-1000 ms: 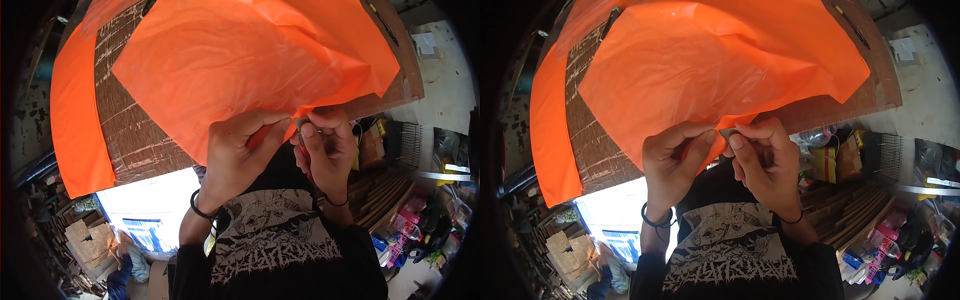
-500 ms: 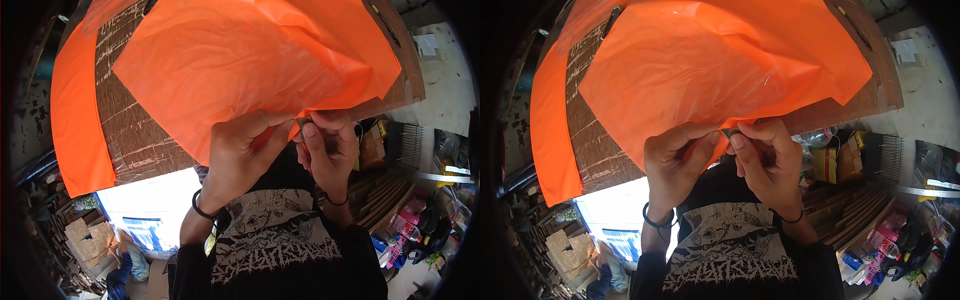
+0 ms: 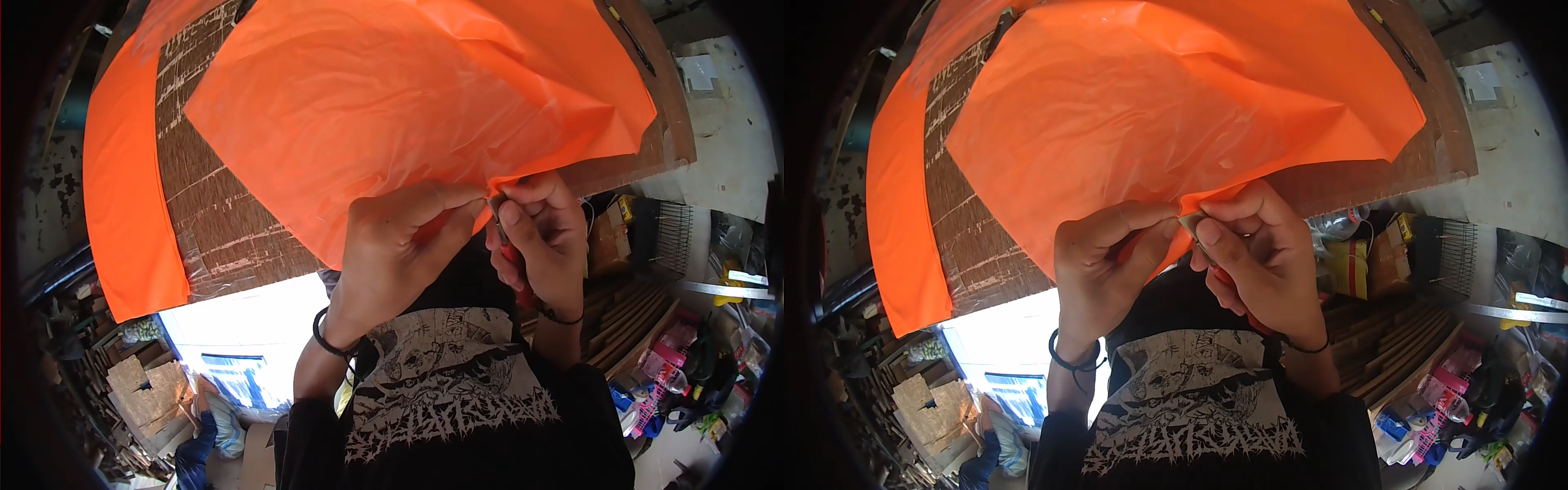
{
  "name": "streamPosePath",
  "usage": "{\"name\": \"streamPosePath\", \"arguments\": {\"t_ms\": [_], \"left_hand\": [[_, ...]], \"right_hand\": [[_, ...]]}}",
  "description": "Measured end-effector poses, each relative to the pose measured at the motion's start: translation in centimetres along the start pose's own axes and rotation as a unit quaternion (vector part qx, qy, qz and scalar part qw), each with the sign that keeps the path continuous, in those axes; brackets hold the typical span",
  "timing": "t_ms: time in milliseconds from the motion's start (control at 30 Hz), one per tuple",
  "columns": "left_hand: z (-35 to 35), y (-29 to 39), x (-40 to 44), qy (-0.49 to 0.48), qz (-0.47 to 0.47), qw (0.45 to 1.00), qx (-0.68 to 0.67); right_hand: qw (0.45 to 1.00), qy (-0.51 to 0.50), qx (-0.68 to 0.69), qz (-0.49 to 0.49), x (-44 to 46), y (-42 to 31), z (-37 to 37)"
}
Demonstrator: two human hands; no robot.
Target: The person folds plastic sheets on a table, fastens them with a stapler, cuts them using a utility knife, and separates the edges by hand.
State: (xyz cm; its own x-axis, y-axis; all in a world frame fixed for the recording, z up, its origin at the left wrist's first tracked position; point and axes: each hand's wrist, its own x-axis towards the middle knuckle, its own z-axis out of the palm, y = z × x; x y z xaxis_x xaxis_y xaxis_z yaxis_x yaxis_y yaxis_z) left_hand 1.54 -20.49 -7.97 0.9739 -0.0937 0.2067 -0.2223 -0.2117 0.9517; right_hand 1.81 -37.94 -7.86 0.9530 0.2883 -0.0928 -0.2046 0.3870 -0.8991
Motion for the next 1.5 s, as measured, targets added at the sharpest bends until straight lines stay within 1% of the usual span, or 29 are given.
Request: {"name": "streamPosePath", "arguments": {"t_ms": [133,200,233,300,400,533,733,767,800,833,900,933,1000,1100,1233,1300,1333,1400,1500], "left_hand": [[0.0,-0.2,0.0,-0.004,-0.003,1.000,-0.013],[0.0,-0.2,0.0,-0.008,-0.017,1.000,-0.006],[-0.1,-0.2,0.1,-0.008,-0.017,1.000,-0.006],[-0.1,-0.2,0.1,-0.011,-0.003,1.000,-0.005],[0.1,-0.4,0.1,-0.007,-0.007,0.999,-0.033],[0.0,0.1,0.0,-0.013,-0.016,0.999,-0.036],[0.1,-0.6,0.1,-0.010,0.008,0.999,-0.043],[0.2,-0.8,0.1,0.000,0.007,0.999,-0.052],[0.2,-0.9,0.1,0.011,0.005,0.998,-0.061],[0.1,-0.9,0.0,0.012,0.005,0.998,-0.061],[0.0,-0.8,-0.1,0.013,-0.036,0.996,-0.082],[0.0,-0.7,-0.1,0.012,-0.035,0.996,-0.083],[0.0,-0.3,-0.1,-0.005,-0.044,0.996,-0.074],[-0.1,-0.6,-0.1,-0.026,-0.028,0.995,-0.090],[-0.4,-0.3,0.0,-0.034,-0.028,0.995,-0.090],[-0.3,-0.5,0.0,-0.028,-0.014,0.997,-0.076],[-0.3,-0.5,0.0,-0.029,-0.014,0.997,-0.075],[-0.4,-0.4,0.0,-0.027,-0.042,0.996,-0.076],[-0.3,-0.7,0.0,-0.022,-0.034,0.994,-0.097]], "right_hand": [[0.999,-0.004,0.038,0.028,0.2,0.0,-0.1],[0.994,-0.028,0.088,0.063,0.4,0.2,-0.4],[0.994,-0.028,0.088,0.063,0.4,0.1,-0.5],[0.989,-0.043,0.102,0.096,0.5,-0.2,-0.5],[0.988,-0.045,0.105,0.106,0.5,-0.3,-0.6],[0.985,-0.053,0.123,0.111,0.5,-0.3,-0.7],[0.978,-0.053,0.158,0.127,0.3,-0.3,-0.5],[0.995,-0.022,0.077,0.065,0.0,0.1,-0.1],[1.000,0.009,-0.004,0.002,-0.1,0.4,0.2],[1.000,0.007,-0.003,0.003,-0.4,0.8,0.6],[0.989,0.077,-0.076,-0.100,-0.8,1.2,1.0],[0.989,0.077,-0.076,-0.100,-0.9,1.1,1.1],[0.978,0.087,-0.164,-0.098,-1.2,0.7,1.3],[0.968,0.106,-0.193,-0.120,-0.8,0.8,1.3],[0.961,0.103,-0.217,-0.137,-0.8,0.9,1.3],[0.948,0.090,-0.257,-0.162,-0.7,0.9,1.2],[0.949,0.090,-0.256,-0.163,-0.7,0.9,1.3],[0.947,0.108,-0.270,-0.135,-0.7,0.7,1.6],[0.951,0.113,-0.260,-0.126,-0.6,1.0,1.4]]}}
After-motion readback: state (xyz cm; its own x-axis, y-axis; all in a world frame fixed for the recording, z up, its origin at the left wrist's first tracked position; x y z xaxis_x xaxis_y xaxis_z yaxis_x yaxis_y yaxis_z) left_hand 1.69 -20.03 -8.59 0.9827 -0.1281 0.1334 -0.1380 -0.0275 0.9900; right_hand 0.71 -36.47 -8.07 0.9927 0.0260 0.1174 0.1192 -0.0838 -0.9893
